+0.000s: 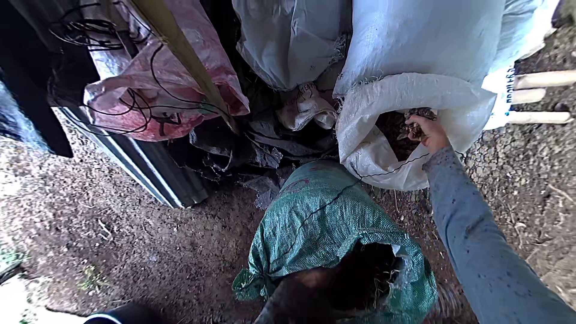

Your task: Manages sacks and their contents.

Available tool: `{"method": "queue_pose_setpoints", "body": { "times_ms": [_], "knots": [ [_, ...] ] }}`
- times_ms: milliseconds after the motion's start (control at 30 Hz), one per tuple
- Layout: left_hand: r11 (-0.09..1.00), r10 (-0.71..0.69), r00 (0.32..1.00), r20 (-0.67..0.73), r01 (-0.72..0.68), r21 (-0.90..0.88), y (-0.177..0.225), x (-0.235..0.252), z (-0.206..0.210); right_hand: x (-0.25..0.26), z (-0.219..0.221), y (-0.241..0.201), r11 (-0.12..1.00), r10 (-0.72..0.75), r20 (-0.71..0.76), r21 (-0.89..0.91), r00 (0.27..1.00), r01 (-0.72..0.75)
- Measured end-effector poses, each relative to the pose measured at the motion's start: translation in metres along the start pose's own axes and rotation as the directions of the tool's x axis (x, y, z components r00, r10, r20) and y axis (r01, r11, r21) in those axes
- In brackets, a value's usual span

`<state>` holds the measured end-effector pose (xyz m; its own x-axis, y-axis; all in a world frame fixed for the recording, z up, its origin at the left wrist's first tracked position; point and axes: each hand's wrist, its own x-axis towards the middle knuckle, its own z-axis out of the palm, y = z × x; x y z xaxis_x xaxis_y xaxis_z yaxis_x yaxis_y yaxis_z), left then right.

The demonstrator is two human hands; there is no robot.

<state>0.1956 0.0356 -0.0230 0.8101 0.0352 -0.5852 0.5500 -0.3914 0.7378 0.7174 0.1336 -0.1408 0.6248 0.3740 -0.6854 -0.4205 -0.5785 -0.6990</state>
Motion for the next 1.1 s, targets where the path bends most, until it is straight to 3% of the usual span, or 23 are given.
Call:
{"method": "queue_pose_setpoints", "body": {
  "times_ms": [33,67,100,167,200,300,433,533,633,733,833,900,967,1033,1100],
  "knots": [
    [0.932,-0.337,0.902,0.268,0.361,-0.042,0.046,-0.001,-0.05,-0.009,-0.004,-0.002,1.0,0.007,0.005,0.029,1.0,-0.007],
    [0.84,-0.477,0.821,0.314,0.531,-0.111,0.065,0.0,-0.077,-0.017,-0.008,-0.004,0.999,0.008,0.009,0.051,1.0,-0.009],
    [0.802,-0.524,0.822,0.225,0.565,-0.194,0.066,-0.003,-0.084,-0.024,-0.012,-0.006,0.997,-0.001,0.015,0.078,1.0,0.0],
    [0.876,-0.408,0.912,-0.032,0.381,-0.296,0.042,-0.006,-0.073,-0.039,-0.017,-0.011,0.994,-0.041,0.008,0.106,0.999,0.04],
    [0.918,-0.34,0.931,-0.134,0.298,-0.261,0.034,-0.004,-0.066,-0.047,-0.018,-0.012,0.992,-0.055,0.007,0.116,0.998,0.054],
    [0.935,-0.336,0.929,-0.157,0.309,-0.172,0.038,0.0,-0.064,-0.061,-0.022,-0.011,0.996,-0.067,-0.007,0.055,0.998,0.067],
    [0.967,-0.174,0.919,-0.353,0.228,0.116,0.035,-0.008,-0.04,-0.067,-0.03,0.015,0.995,-0.065,-0.058,-0.08,0.996,0.061],
    [0.966,-0.189,0.923,-0.335,0.235,0.104,0.029,-0.022,-0.028,-0.084,-0.033,0.02,0.995,-0.091,-0.063,-0.051,0.994,0.088],
    [0.951,-0.263,0.906,-0.332,0.302,0.069,0.024,-0.035,-0.044,-0.132,-0.04,0.002,0.973,-0.232,-0.022,-0.011,0.972,0.232],
    [0.923,-0.368,0.911,-0.189,0.382,0.042,0.023,-0.032,-0.078,-0.223,-0.047,-0.017,0.906,-0.415,0.164,-0.022,0.895,0.424],
    [0.951,-0.304,0.931,-0.201,0.31,-0.001,0.014,-0.03,-0.083,-0.326,-0.038,-0.009,0.845,-0.495,0.476,0.067,0.727,0.531],
    [0.969,-0.245,0.932,-0.268,0.247,-0.027,0.02,-0.038,-0.073,-0.373,-0.017,0.024,0.886,-0.397,0.693,0.118,0.602,0.448],
    [0.987,-0.158,0.926,-0.344,0.162,-0.017,0.024,-0.054,-0.051,-0.401,0.017,0.072,0.888,-0.234,0.792,-0.062,0.564,0.456],
    [0.992,0.014,0.921,-0.39,0.035,0.119,0.017,-0.077,-0.022,-0.416,0.054,0.117,0.693,-0.105,0.774,-0.393,0.624,0.605],
    [0.962,0.16,0.941,-0.297,-0.081,0.262,-0.003,-0.099,0.0,-0.426,0.084,0.161,0.428,-0.134,0.653,-0.64,0.745,0.638]
  ]
}}
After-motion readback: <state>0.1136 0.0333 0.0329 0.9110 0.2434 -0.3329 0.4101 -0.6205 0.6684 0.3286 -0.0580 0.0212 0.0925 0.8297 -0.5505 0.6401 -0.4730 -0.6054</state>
